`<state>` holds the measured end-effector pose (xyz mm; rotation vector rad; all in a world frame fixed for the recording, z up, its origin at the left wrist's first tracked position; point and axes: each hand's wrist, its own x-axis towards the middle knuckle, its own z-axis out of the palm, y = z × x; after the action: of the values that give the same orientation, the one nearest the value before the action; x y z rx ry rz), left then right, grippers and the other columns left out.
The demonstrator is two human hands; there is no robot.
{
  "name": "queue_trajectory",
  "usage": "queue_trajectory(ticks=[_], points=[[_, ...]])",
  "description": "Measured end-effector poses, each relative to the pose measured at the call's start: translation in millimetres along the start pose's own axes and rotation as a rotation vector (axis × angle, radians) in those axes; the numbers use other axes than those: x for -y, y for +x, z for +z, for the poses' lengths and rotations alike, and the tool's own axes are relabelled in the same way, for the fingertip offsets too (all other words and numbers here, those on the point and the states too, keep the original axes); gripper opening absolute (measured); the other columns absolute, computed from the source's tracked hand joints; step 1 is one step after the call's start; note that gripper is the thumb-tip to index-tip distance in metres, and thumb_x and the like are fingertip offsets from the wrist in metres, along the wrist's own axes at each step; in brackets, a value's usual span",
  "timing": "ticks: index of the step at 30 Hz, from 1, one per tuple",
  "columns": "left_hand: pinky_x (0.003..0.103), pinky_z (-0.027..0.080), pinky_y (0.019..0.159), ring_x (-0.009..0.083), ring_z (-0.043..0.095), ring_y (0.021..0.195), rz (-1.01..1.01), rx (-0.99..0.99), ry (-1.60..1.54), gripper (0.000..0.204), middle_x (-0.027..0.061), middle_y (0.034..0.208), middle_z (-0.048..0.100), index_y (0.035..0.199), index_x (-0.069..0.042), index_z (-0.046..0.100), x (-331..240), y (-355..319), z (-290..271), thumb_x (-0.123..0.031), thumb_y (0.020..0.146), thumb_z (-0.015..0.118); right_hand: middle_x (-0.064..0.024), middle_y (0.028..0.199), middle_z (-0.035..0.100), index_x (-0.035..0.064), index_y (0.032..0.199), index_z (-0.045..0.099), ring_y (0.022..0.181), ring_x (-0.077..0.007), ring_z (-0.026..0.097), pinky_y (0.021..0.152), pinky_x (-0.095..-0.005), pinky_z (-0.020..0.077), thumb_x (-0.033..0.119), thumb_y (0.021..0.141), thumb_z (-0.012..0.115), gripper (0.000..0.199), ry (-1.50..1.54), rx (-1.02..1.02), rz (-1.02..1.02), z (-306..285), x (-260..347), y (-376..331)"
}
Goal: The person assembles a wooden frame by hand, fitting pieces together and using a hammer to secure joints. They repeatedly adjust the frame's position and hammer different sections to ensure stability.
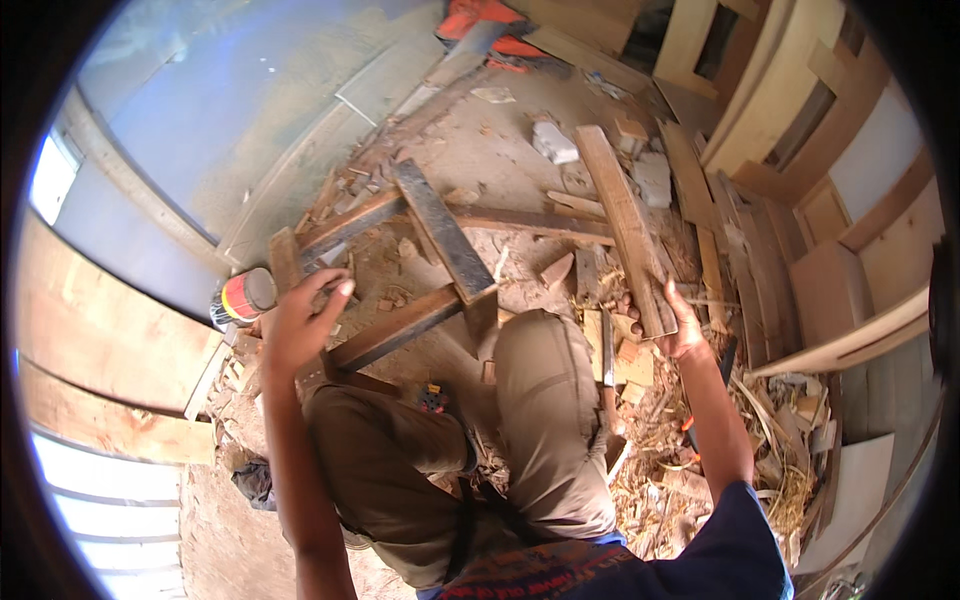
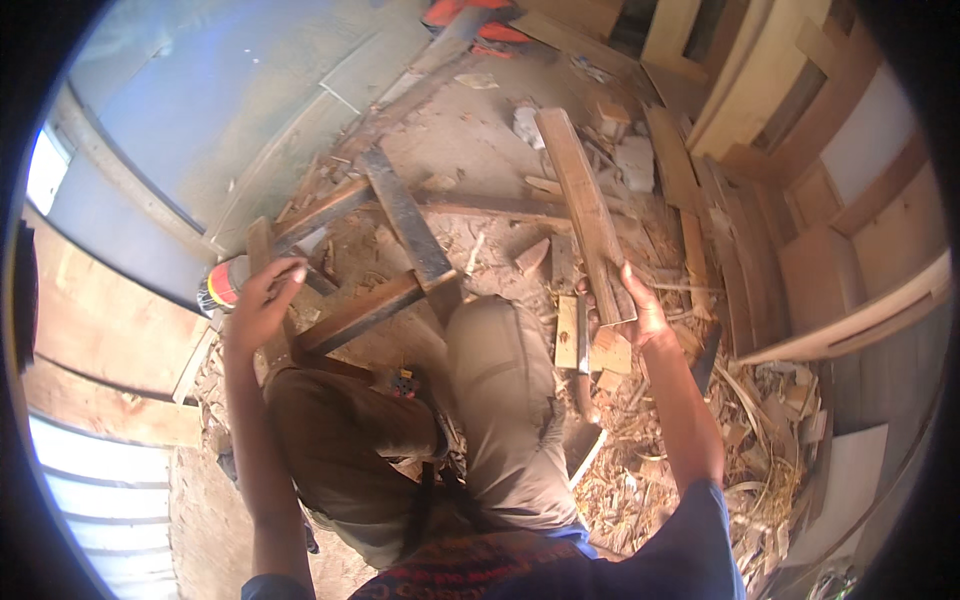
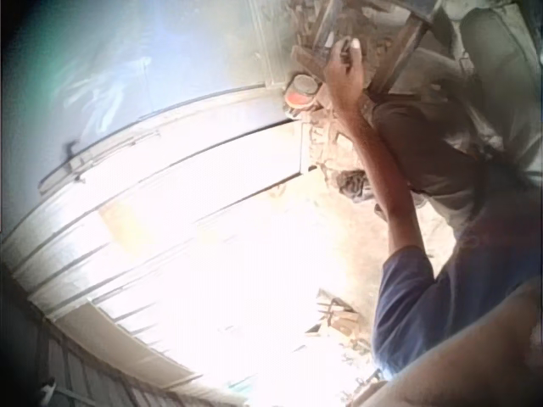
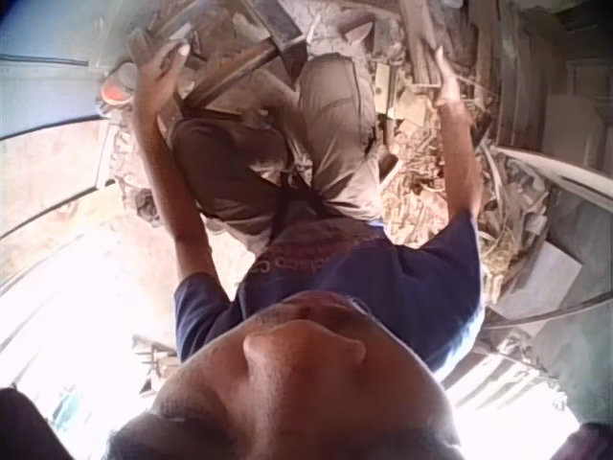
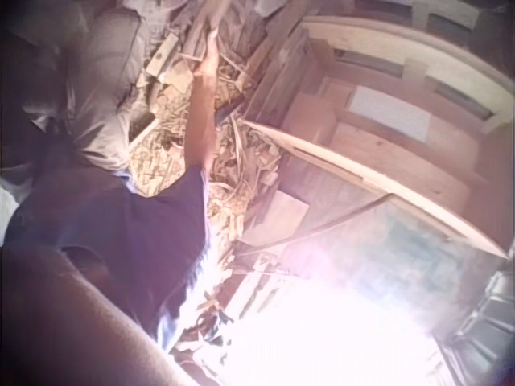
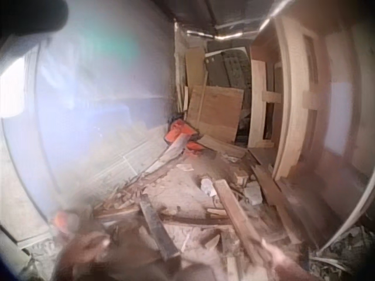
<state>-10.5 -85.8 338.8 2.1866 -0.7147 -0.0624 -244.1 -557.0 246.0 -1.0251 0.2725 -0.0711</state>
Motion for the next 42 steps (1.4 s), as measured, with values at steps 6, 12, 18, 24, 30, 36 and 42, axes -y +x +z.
queue_trajectory(ticks=[6,12,18,24,30,36,42], points=[[0.036,0.049,0.093,0.0224,0.063,0.112,-0.016,-0.127,-0.305,0.042,0.0161,0.117,0.068,0.125,-0.004,0.061,-23.0,-11.6,29.5,-0.036,0.098,0.062,-0.0129,0.107,0.059,0.0004,0.139,0.044,0.080,-0.0152,0.054,0.060,-0.0279,0.0464,0.073,0.095,0.038,0.085,0.228,0.367,0.008,141.4,14.1,55.0],[0.034,0.049,0.089,0.0233,0.065,0.108,-0.036,-0.393,-0.259,0.044,0.0174,0.112,0.069,0.121,-0.002,0.063,0.1,-17.6,18.7,-0.038,0.095,0.066,-0.0128,0.113,0.063,-0.0028,0.138,0.045,0.088,-0.0174,0.060,0.070,-0.0322,0.0514,0.059,0.098,0.049,0.073,0.064,0.465,0.129,252.6,-31.4,98.6],[0.035,0.051,0.080,0.0226,0.068,0.095,-0.171,-0.549,-0.241,0.038,0.0152,0.100,0.071,0.114,0.001,0.066,68.0,-37.4,13.3,-0.031,0.093,0.068,-0.0129,0.106,0.069,0.0005,0.132,0.050,0.091,-0.0208,0.068,0.082,-0.0348,0.0560,0.047,0.091,0.067,0.065,-0.030,0.365,0.289,296.3,-124.2,150.9],[0.039,0.053,0.079,0.0310,0.070,0.093,-0.151,-0.434,-0.038,0.031,0.0203,0.100,0.071,0.106,0.002,0.067,56.2,-51.6,27.2,-0.025,0.091,0.069,-0.0114,0.102,0.073,0.0044,0.133,0.054,0.090,-0.0175,0.071,0.084,-0.0321,0.0554,0.050,0.098,0.053,0.058,-0.304,0.373,0.371,292.8,-152.3,175.8],[0.042,0.053,0.082,0.0346,0.069,0.099,-0.105,-0.343,0.021,0.037,0.0233,0.102,0.070,0.112,0.004,0.065,64.6,-37.9,39.1,-0.028,0.092,0.068,-0.0172,0.123,0.065,0.0006,0.140,0.050,0.116,-0.0261,0.062,0.100,-0.0353,0.0459,0.057,0.090,0.061,0.077,-0.560,0.105,0.265,279.7,-164.4,192.0],[0.046,0.043,0.104,0.0418,0.054,0.126,-0.558,-0.179,-0.202,0.078,0.0294,0.132,0.057,0.136,0.008,0.050,103.3,24.5,57.4,-0.057,0.094,0.056,-0.0262,0.132,0.058,-0.0010,0.131,0.058,0.124,-0.0384,0.055,0.105,-0.0428,0.0436,0.047,0.088,0.066,0.065,-1.131,0.087,-0.089,291.3,-151.9,171.6],[0.046,0.034,0.113,0.0413,0.037,0.141,-0.833,-0.219,-0.409,0.093,0.0264,0.154,0.034,0.153,0.003,0.025,101.7,65.3,111.5,-0.063,0.094,0.052,-0.0334,0.122,0.057,-0.0094,0.121,0.059,0.113,-0.0474,0.058,0.096,-0.0468,0.0493,0.035,0.086,0.073,0.058,-1.198,-0.148,-0.675,258.0,-98.0,162.7]])
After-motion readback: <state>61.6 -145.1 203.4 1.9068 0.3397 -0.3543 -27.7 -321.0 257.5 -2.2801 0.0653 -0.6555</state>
